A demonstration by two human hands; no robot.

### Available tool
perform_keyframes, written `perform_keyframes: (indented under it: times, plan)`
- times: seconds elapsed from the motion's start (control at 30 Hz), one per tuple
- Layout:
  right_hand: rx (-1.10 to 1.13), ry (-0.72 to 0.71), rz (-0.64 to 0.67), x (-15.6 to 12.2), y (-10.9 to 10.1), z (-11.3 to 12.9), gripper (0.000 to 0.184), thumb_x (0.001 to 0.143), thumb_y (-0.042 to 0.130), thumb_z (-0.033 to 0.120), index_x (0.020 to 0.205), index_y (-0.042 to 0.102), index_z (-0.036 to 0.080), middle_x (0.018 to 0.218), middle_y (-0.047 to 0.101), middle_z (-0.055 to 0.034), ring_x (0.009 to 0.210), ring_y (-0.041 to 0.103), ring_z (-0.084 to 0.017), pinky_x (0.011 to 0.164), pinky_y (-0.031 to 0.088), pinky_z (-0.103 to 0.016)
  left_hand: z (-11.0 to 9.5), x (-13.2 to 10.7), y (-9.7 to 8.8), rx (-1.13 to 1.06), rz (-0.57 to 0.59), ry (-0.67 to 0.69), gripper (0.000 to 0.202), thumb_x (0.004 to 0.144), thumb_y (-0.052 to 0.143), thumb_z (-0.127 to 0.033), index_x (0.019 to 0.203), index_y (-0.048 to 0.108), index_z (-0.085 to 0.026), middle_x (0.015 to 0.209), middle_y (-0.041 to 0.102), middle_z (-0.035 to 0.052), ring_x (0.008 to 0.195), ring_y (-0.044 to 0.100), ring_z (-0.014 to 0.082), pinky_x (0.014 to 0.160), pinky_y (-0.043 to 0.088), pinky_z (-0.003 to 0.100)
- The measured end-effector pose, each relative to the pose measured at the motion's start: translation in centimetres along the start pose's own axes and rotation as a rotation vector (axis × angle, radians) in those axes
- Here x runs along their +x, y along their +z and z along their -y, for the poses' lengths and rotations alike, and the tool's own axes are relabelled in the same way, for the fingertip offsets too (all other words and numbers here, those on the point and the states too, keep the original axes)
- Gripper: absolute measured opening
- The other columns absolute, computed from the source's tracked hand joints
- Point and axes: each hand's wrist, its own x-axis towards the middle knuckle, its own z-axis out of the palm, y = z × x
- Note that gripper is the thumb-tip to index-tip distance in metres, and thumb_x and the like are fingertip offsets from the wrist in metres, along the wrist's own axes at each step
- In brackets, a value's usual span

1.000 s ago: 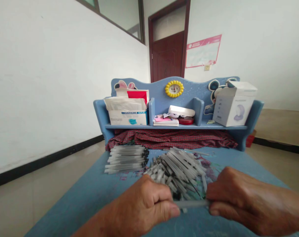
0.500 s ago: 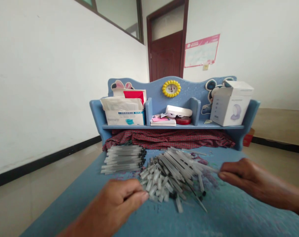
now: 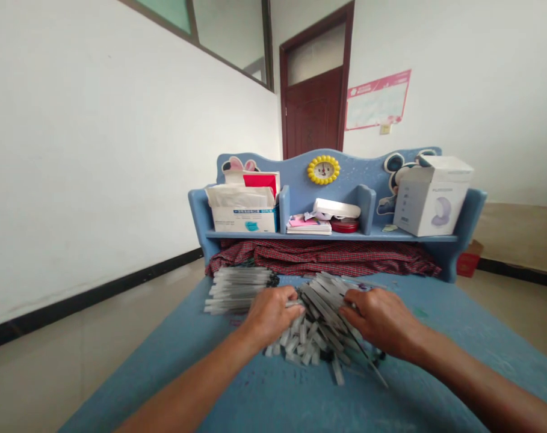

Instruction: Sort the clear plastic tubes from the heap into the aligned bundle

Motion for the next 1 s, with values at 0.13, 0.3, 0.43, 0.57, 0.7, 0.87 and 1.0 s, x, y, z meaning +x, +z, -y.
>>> perform_keyframes:
  times: [0.13, 0.3, 0.43, 0.57, 0.7, 0.87, 1.0]
  plan:
    - [-0.160, 0.036, -0.022, 1.4, -0.2, 1.7, 0.029, 0.088, 0.039, 0.030, 0.089, 0.065, 0.019, 0.075, 0.071, -0.0135, 0.070, 0.068, -0.026, 0.058, 0.042, -0.030, -0.5, 0.1, 1.0, 0.022, -0.041, 0.067, 0.011, 0.074, 0.063, -0.026, 0.081, 0.067, -0.019, 0.076, 0.065, 0.0007, 0.074, 0.059, 0.0165, 0.064, 0.037, 0.022]
    - [-0.212, 0.007, -0.048, 2.0, 0.5, 2.8, 0.027, 0.088, 0.039, 0.028, 0.092, 0.063, 0.017, 0.073, 0.071, -0.0150, 0.070, 0.069, -0.028, 0.058, 0.045, -0.031, -0.3, -0.2, 1.4, -0.036, -0.064, 0.128, 0.016, 0.073, 0.066, -0.024, 0.088, 0.069, -0.019, 0.082, 0.064, 0.0025, 0.077, 0.059, 0.0174, 0.068, 0.041, 0.023]
    - [-0.220, -0.025, -0.059, 1.6, 0.8, 2.8, 0.029, 0.089, 0.039, 0.031, 0.087, 0.064, 0.016, 0.072, 0.071, -0.0154, 0.068, 0.069, -0.029, 0.055, 0.044, -0.030, 0.3, -0.4, 0.5, -0.089, -0.093, 0.115, 0.010, 0.075, 0.064, -0.024, 0.080, 0.067, -0.017, 0.079, 0.063, 0.0016, 0.074, 0.058, 0.0154, 0.065, 0.040, 0.022]
    - [-0.249, -0.035, -0.057, 1.4, 0.9, 2.6, 0.029, 0.088, 0.042, 0.033, 0.083, 0.065, 0.016, 0.069, 0.071, -0.0155, 0.065, 0.068, -0.028, 0.053, 0.042, -0.028, 2.1, -0.5, -1.4, -0.019, -0.120, 0.031, 0.015, 0.081, 0.055, -0.025, 0.073, 0.065, -0.016, 0.074, 0.061, 0.0007, 0.071, 0.057, 0.0139, 0.062, 0.038, 0.021]
    - [-0.254, -0.050, -0.061, 1.4, 0.9, 2.4, 0.029, 0.088, 0.042, 0.032, 0.081, 0.066, 0.018, 0.067, 0.070, -0.0141, 0.063, 0.068, -0.028, 0.051, 0.041, -0.028, 4.7, -0.5, -3.5, 0.188, -0.063, -0.078, 0.018, 0.083, 0.051, -0.025, 0.077, 0.065, -0.016, 0.075, 0.063, 0.0013, 0.072, 0.058, 0.0142, 0.061, 0.037, 0.021]
    - [-0.239, -0.054, -0.112, 1.5, 1.3, 2.1, 0.031, 0.089, 0.039, 0.035, 0.078, 0.064, 0.019, 0.064, 0.070, -0.0123, 0.060, 0.068, -0.027, 0.049, 0.036, -0.027, 6.5, -0.7, -4.7, 0.328, 0.040, -0.142, 0.010, 0.074, 0.055, -0.018, 0.072, 0.066, -0.018, 0.071, 0.064, 0.0018, 0.067, 0.058, 0.0158, 0.058, 0.035, 0.023]
    - [-0.241, -0.087, -0.142, 1.6, 1.9, 2.1, 0.033, 0.089, 0.039, 0.037, 0.075, 0.063, 0.019, 0.061, 0.069, -0.0107, 0.058, 0.067, -0.025, 0.046, 0.029, -0.026, 6.3, -1.0, -4.5, 0.434, 0.108, -0.125, 0.015, 0.070, 0.055, -0.010, 0.074, 0.067, -0.019, 0.080, 0.065, 0.0050, 0.077, 0.060, 0.0193, 0.065, 0.040, 0.026]
